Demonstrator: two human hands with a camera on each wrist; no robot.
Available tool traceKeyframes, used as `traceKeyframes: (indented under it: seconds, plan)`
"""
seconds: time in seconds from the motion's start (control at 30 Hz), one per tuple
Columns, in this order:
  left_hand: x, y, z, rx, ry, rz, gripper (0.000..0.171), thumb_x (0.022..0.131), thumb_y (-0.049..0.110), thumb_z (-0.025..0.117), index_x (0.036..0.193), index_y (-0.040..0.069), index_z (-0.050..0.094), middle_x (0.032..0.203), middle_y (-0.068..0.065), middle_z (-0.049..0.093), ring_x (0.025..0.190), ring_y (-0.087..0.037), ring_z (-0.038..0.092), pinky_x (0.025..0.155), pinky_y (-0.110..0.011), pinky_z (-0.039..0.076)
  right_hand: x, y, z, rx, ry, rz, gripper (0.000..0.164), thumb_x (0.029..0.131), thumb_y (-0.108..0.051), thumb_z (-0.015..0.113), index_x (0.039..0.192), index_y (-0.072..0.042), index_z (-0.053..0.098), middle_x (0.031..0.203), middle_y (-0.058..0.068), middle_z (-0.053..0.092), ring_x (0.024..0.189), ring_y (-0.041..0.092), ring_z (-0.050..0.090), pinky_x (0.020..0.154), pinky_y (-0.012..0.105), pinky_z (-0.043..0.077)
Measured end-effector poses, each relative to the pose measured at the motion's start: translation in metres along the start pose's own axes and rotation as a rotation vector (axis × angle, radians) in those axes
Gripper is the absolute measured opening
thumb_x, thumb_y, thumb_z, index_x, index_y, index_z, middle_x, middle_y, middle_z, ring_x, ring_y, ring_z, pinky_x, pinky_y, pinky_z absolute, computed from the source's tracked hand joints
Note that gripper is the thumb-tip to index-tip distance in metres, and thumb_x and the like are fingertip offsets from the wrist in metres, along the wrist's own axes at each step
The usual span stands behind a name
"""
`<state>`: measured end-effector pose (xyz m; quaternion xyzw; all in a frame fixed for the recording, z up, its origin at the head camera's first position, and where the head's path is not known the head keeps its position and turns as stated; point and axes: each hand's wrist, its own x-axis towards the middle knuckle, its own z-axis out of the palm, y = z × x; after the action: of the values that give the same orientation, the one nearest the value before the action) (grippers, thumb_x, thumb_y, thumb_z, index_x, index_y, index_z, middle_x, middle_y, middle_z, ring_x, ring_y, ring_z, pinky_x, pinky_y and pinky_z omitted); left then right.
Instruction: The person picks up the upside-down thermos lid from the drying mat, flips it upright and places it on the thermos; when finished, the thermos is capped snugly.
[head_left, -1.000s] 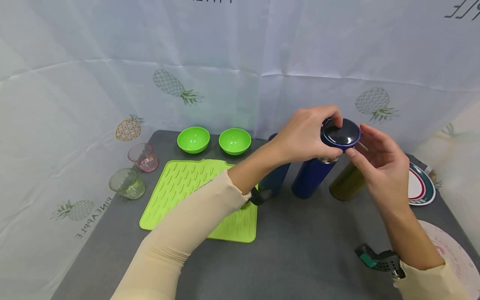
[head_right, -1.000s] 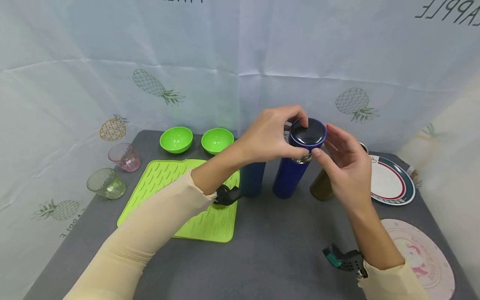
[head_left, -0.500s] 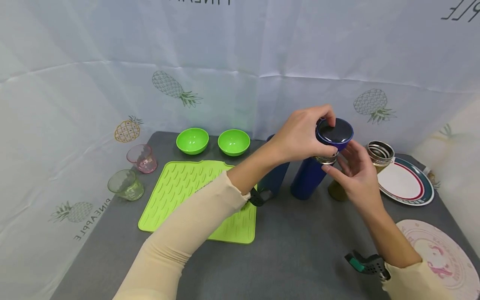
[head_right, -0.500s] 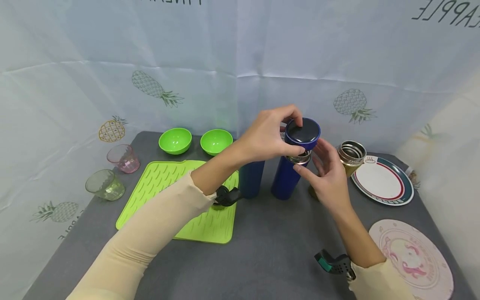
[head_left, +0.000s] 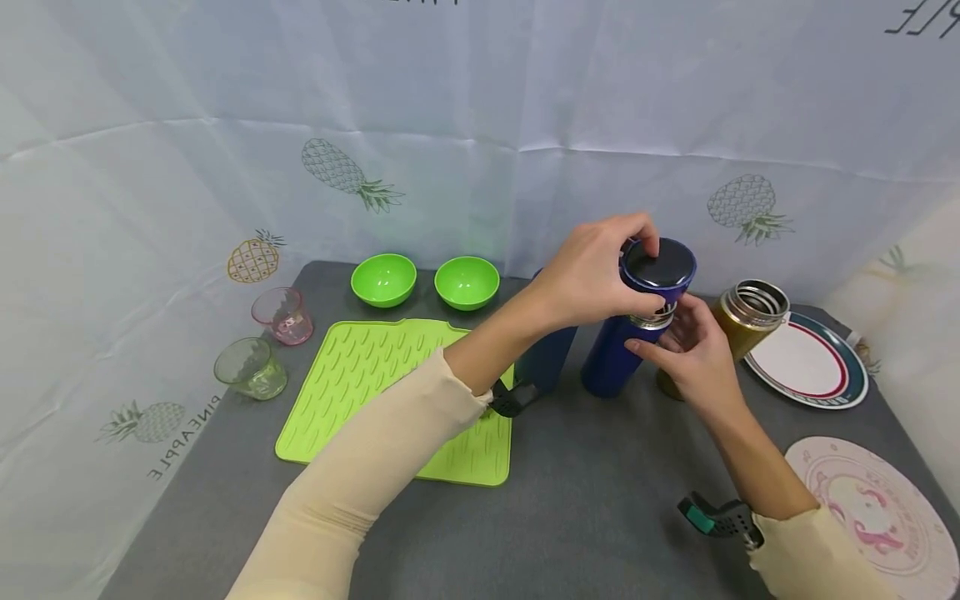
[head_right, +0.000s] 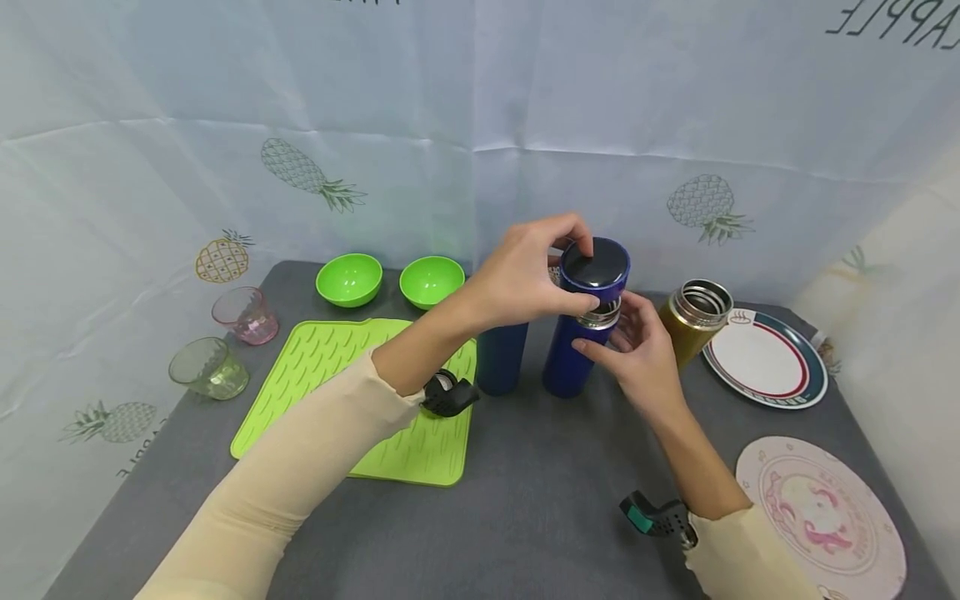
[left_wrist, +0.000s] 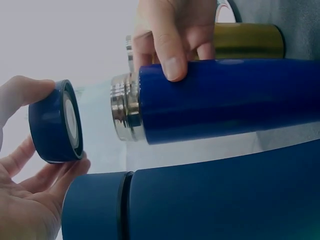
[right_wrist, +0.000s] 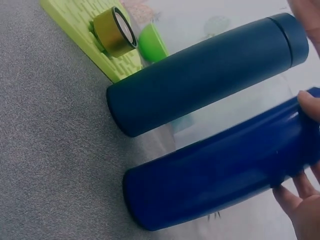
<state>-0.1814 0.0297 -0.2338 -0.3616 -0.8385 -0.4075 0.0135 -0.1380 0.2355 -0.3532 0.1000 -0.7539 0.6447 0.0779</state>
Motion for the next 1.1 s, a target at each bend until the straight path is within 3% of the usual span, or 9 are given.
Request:
traceKeyframes:
  seconds: [0.17,0.47,0.87,1.1]
  plan:
    - [-0.008,0.001,-0.002,0.022,0.008,0.021,0.039,0.081,0.025,0.083,0.109,0.011,0.059,0.114,-0.002,0.065,0.1,-0.011,0.059,0.083,-0.013,0.048,-0.003,-0.002,0.0,-0.003,-0.014,0.015,0.073,0.083,0.007,0.078,0.146,-0.014,0.046,0.133,-0.007,0.06,0.121,0.003,0.061,0.094,0.009,0.051]
    - [-0.015,0.001,0.005,0.034,0.003,0.06,0.041,0.08,0.026,0.084,0.11,0.011,0.061,0.114,-0.003,0.065,0.104,-0.011,0.058,0.087,-0.013,0.048,-0.007,-0.007,-0.005,-0.106,-0.002,-0.048,0.077,0.076,0.01,0.082,0.144,-0.013,0.053,0.127,-0.007,0.064,0.112,0.004,0.065,0.09,0.009,0.053]
    - [-0.02,0.001,0.012,0.051,-0.028,0.046,0.04,0.081,0.027,0.083,0.111,0.013,0.06,0.117,-0.001,0.065,0.106,-0.01,0.058,0.089,-0.011,0.047,-0.013,-0.009,-0.013,-0.2,-0.017,-0.014,0.077,0.078,0.005,0.083,0.145,-0.015,0.054,0.127,-0.014,0.066,0.115,0.0,0.064,0.093,0.005,0.05]
    - [-0.028,0.008,0.014,0.064,0.021,0.119,0.039,0.079,0.027,0.084,0.107,0.013,0.061,0.112,0.002,0.066,0.102,-0.009,0.058,0.088,-0.015,0.045,-0.021,-0.011,-0.017,-0.18,-0.035,-0.019,0.079,0.075,0.009,0.083,0.145,-0.013,0.054,0.125,-0.013,0.067,0.113,0.0,0.065,0.093,0.007,0.05]
